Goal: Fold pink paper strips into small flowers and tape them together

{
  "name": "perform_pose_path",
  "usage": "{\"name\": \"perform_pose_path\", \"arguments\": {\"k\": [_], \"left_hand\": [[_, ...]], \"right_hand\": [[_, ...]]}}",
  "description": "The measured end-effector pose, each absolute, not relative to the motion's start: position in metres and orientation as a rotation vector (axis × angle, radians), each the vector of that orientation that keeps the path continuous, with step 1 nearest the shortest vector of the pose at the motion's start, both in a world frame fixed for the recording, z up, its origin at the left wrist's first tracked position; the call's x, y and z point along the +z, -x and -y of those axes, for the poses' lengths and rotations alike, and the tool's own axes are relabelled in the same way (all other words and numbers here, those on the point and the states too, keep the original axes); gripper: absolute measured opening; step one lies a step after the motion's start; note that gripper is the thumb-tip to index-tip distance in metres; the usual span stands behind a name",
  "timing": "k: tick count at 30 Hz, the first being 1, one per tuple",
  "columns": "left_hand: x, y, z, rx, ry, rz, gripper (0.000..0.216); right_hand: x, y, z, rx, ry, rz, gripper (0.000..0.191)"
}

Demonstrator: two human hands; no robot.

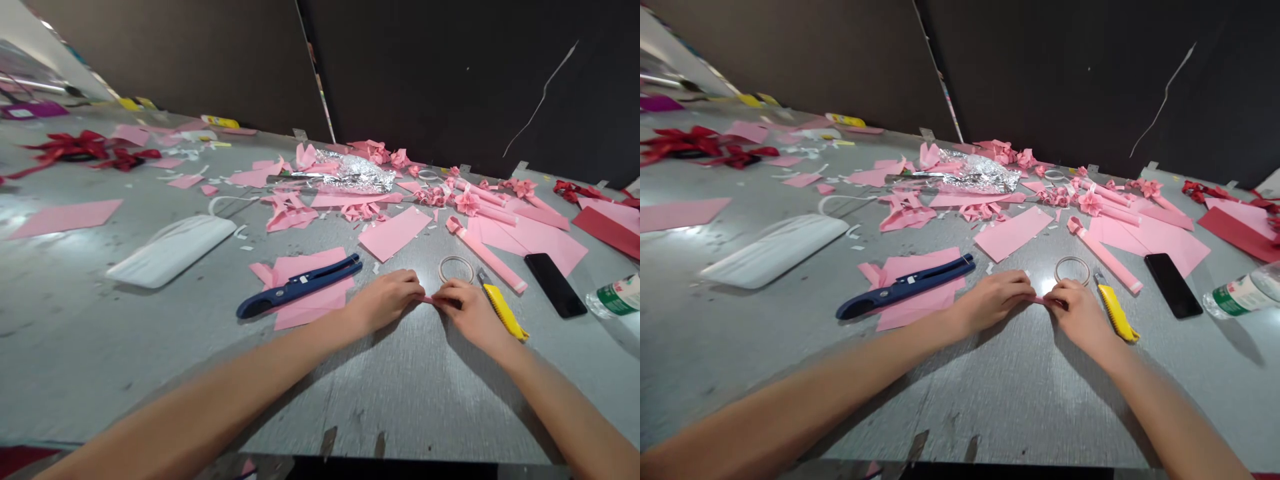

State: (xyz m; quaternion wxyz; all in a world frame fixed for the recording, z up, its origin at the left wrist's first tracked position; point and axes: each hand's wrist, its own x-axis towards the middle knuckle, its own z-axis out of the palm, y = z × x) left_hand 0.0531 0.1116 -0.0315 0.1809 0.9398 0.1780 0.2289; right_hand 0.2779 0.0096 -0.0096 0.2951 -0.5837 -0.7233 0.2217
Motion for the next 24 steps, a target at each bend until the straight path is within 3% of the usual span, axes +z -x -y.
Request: {"name": "perform_pose_path", "arguments": {"k": [8,15,24], "left_hand": [[-0.025,-0.051,-0.109,0.537,-2.841,-0.584,0.017],[-0.015,-0.049,-0.105,0.367,-2.84,-0.692,0.018],[-0.015,-0.05,-0.111,0.438,-2.53,-0.66,0.008]], "right_hand": [[-0.015,-0.281,-0.011,0.431,1.531,2.09,0.03],[-0.014,-0.277,-0.006,0.249,1.591,2.202,0.02],[-0.014,-0.278,-0.004,0.329,1.672,2.112,0.019]]}}
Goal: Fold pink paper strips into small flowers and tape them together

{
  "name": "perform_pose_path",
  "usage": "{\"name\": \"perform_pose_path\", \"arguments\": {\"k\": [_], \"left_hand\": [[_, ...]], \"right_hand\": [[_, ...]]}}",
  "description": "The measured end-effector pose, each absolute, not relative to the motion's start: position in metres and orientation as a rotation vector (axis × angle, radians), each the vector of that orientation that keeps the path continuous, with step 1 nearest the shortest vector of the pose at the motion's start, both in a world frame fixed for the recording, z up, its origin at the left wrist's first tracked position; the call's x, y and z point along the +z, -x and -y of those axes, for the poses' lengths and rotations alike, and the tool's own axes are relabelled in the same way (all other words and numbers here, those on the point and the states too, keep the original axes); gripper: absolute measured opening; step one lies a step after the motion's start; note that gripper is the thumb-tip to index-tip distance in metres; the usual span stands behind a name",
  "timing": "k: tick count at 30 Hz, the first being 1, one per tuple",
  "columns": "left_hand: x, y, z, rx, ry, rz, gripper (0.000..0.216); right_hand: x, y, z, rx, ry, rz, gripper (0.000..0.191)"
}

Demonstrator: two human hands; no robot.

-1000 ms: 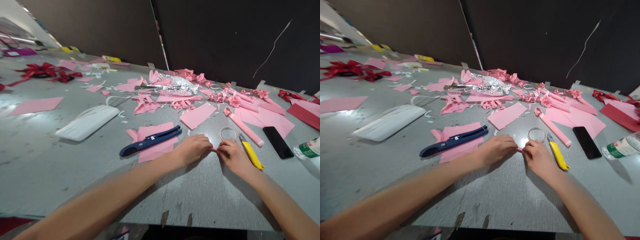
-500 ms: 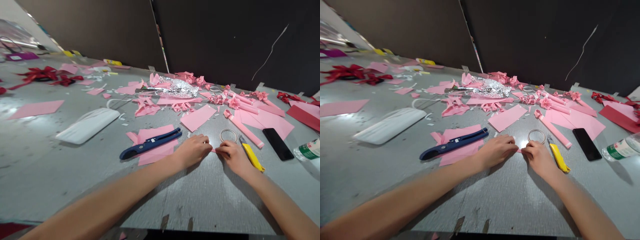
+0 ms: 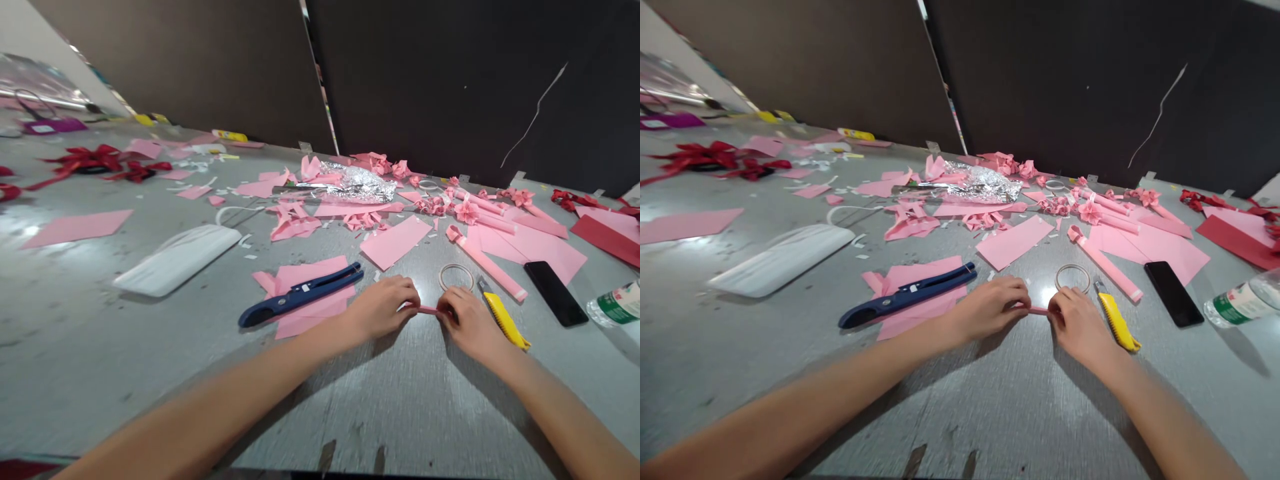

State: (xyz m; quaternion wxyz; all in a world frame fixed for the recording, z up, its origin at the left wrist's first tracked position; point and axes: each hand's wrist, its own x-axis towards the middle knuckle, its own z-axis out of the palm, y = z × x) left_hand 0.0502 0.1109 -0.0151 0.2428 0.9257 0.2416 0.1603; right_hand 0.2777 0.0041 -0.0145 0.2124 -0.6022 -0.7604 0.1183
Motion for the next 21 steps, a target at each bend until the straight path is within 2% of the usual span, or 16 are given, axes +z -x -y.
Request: {"name": "perform_pose_path", "arguments": {"k": [8,13,18,21], "left_hand": [[-0.017,-0.049,-0.115,0.449,-2.426,-0.658,0.01],[-0.019,-0.047,-0.116,0.541,-2.504,-0.606,0.017],[-0.014,-0.046,-0.109,0.713,-2.561,-0.58,0.018],[-0.011,-0.047,-0.107,0.686,-2.537,-0.556,0.015]], "right_hand": [[-0.019,-0.283,-0.006,0.361,1.613,2.046,0.021],[-0.012,-0.28,-0.005,0.37,1.586,2.021,0.012],[-0.009,-0.279,-0.004,0.514,1.51,1.975,0.021],[-0.01,-0.282,-0.004,0.542,1.474,1.958,0.023]]}}
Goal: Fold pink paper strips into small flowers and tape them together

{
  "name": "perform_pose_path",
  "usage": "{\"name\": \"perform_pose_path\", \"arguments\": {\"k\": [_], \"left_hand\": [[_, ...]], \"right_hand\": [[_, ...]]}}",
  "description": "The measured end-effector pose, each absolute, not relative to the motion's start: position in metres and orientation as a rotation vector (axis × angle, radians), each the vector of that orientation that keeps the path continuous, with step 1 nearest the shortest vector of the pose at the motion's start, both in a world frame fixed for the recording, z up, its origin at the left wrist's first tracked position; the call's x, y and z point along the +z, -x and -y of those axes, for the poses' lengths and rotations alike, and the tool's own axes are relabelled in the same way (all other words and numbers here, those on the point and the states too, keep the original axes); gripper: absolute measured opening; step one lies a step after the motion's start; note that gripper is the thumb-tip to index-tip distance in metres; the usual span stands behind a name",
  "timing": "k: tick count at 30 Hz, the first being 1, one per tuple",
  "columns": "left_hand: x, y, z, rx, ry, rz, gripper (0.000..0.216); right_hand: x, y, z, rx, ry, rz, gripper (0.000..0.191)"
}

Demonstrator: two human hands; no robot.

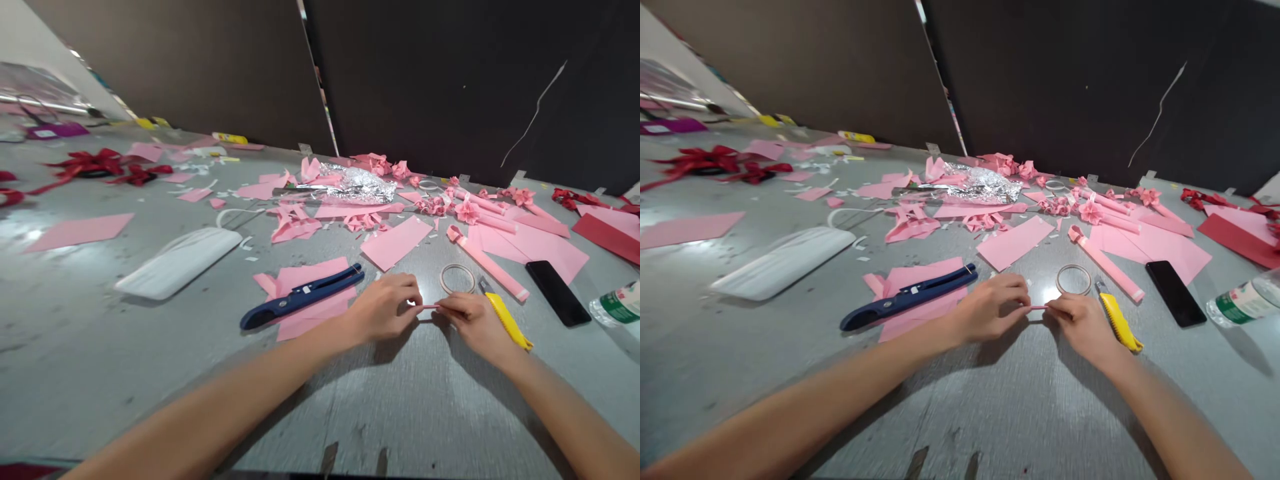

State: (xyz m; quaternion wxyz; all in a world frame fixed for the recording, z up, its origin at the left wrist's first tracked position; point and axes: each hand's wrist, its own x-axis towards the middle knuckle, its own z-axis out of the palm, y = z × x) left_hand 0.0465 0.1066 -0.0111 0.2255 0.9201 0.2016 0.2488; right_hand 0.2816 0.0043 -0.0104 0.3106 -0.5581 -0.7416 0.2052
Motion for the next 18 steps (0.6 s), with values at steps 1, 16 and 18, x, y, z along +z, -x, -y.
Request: {"name": "perform_pose_path", "arguments": {"k": [1,16,18], "left_hand": [[-0.011,-0.047,-0.106,0.645,-2.539,-0.55,0.014],[-0.012,-0.046,-0.122,0.471,-2.172,-0.533,0.039],[-0.011,-0.046,-0.121,0.496,-2.197,-0.529,0.039]], "right_hand": [[-0.01,-0.282,-0.004,0.565,1.474,1.956,0.025],[0.011,-0.284,-0.01,1.168,1.53,1.605,0.036],[0.01,-0.284,-0.01,1.152,1.523,1.626,0.037]]}}
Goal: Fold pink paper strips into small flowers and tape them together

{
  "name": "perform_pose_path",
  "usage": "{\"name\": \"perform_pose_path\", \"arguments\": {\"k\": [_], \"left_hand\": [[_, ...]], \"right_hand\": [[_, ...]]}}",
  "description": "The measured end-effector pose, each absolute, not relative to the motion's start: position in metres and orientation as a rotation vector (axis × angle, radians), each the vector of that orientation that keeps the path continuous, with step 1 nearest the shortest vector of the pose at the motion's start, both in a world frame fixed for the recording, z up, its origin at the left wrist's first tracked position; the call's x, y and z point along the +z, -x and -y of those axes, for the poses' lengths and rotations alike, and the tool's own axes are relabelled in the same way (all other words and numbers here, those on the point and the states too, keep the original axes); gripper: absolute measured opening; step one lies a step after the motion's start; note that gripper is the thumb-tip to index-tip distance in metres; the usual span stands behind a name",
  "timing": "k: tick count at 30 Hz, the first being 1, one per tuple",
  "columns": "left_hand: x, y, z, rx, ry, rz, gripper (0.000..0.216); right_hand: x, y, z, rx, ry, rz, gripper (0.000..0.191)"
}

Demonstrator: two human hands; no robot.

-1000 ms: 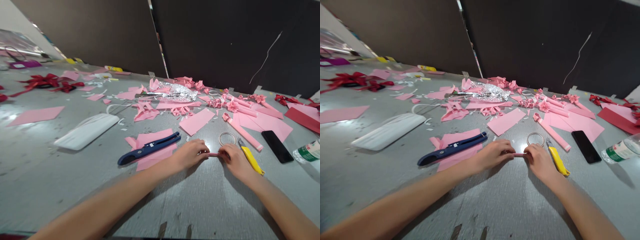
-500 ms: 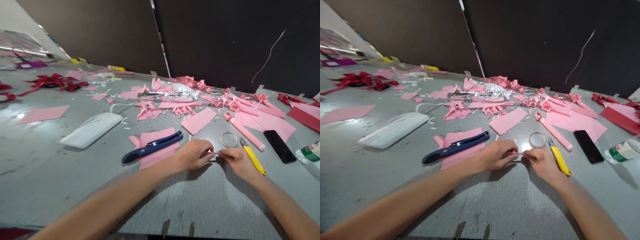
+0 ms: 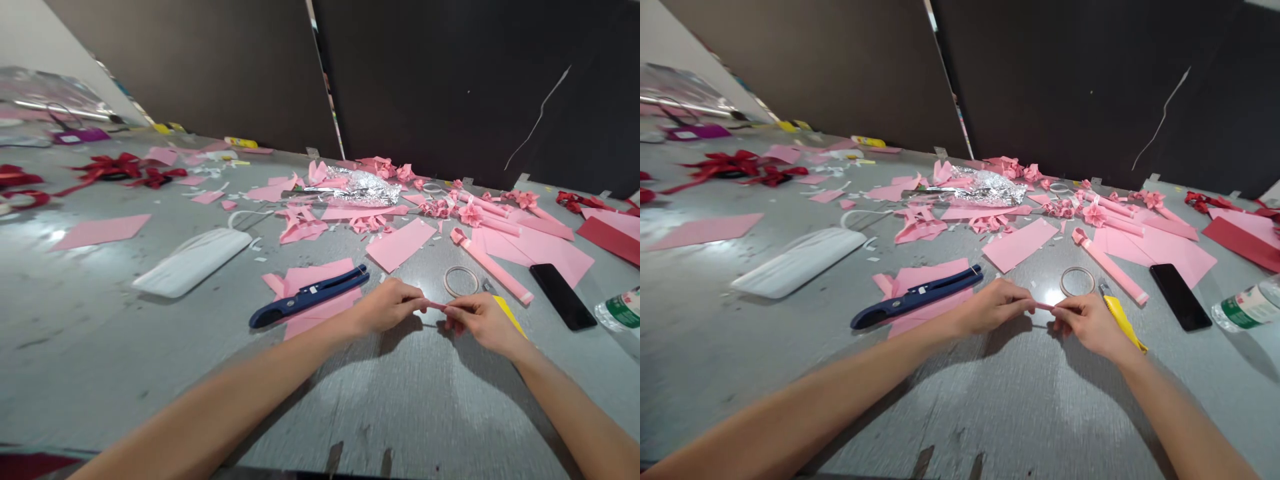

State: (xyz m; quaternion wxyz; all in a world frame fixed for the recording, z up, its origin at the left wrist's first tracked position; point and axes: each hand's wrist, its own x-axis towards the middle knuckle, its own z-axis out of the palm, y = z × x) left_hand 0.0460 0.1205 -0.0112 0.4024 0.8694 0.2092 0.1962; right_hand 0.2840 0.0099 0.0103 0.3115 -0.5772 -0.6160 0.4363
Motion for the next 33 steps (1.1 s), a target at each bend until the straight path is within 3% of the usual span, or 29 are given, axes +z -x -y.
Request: {"name": "perform_pose_path", "arguments": {"k": [8,18,21,25,30,33], "left_hand": [[-0.019,-0.051,-0.1,0.51,-2.477,-0.423,0.043],[-0.017,-0.05,-0.104,0.617,-2.318,-0.525,0.031],[-0.013,-0.051,-0.103,0.57,-2.117,-0.575,0.033],[-0.008,-0.053,-0.101,0.539,-1.865,-0.605,0.021],[-0.009,-0.052,-0.101,0.57,-1.944,-0.6,0.024],[-0.013,-0.052,-0.103,0.541,-2.043,-0.579,0.027]], "right_hand": [[-0.001,-0.276,-0.003,0.916,1.425,1.886,0.034],[0.004,-0.284,-0.004,1.046,1.447,1.813,0.041],[0.002,-0.286,-0.005,1.029,1.434,1.81,0.046],[-0.002,-0.29,-0.006,0.965,1.456,1.859,0.049],[0.0,-0.284,-0.006,1.01,1.439,1.843,0.037],[0.001,-0.279,-0.003,0.936,1.42,1.866,0.039]]}}
